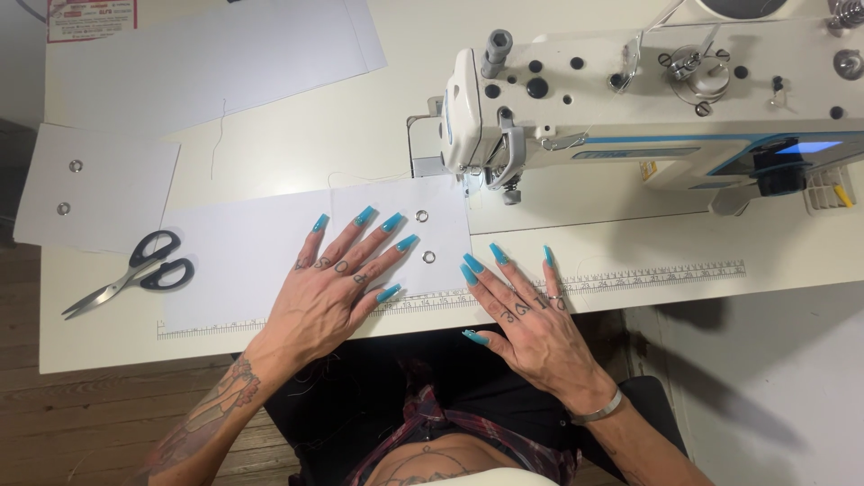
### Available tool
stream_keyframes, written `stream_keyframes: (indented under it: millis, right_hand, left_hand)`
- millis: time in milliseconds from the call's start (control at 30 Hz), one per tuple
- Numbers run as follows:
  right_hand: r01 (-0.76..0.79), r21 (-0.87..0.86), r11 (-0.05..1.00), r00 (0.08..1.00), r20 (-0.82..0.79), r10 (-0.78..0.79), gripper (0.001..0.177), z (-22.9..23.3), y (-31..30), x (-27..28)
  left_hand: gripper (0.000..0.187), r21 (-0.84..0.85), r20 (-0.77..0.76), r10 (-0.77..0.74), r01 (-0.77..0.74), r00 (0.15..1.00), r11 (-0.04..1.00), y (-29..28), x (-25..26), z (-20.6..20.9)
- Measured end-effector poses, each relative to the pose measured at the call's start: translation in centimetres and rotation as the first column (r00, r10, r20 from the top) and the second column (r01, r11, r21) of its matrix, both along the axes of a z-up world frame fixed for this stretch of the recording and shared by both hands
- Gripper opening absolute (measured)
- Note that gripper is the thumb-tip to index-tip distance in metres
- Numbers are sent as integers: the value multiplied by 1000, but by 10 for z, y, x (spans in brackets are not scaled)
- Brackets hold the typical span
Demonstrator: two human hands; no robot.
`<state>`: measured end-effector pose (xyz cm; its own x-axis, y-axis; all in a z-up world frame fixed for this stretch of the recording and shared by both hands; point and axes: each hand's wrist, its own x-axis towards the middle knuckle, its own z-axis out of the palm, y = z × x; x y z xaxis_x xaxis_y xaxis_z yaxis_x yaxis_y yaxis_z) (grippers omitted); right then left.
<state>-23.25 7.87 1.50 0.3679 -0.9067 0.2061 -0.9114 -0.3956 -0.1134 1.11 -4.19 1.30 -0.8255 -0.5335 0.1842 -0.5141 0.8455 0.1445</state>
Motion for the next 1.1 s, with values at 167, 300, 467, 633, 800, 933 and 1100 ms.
stream_keyframes:
  millis: [167,300,467,633,800,933,1100]
  right_hand:
    - [-4,3,1000,1000,11,4,50,3,-1,0]
    - [13,1,1000,1000,16,-13,50,2,-2,-1]
    - [-1,-11,1000,1000,-5,1,50,2,-2,-1]
    - [-5,63,998,999,-34,8,53,1,2,-6]
    - [-89,-23,996,986,-140,85,50,-12,-4,-16]
    - [-107,-5,994,984,-146,105,55,-21,-9,-26]
    - [-67,6,998,986,-153,67,55,-28,-8,-32]
  left_hand:
    - [50,1,-4,3,-3,1000,1000,1,-1,1]
    - [50,-13,11,0,0,1000,1000,0,-2,1]
    - [50,-5,-10,6,-6,1000,1000,2,-1,4]
    - [48,32,9,43,-43,999,999,6,-3,-2]
    - [48,64,38,130,-132,991,989,12,1,2]
    - [49,122,60,115,-122,992,985,12,3,4]
    - [50,142,71,101,-110,992,984,12,0,9]
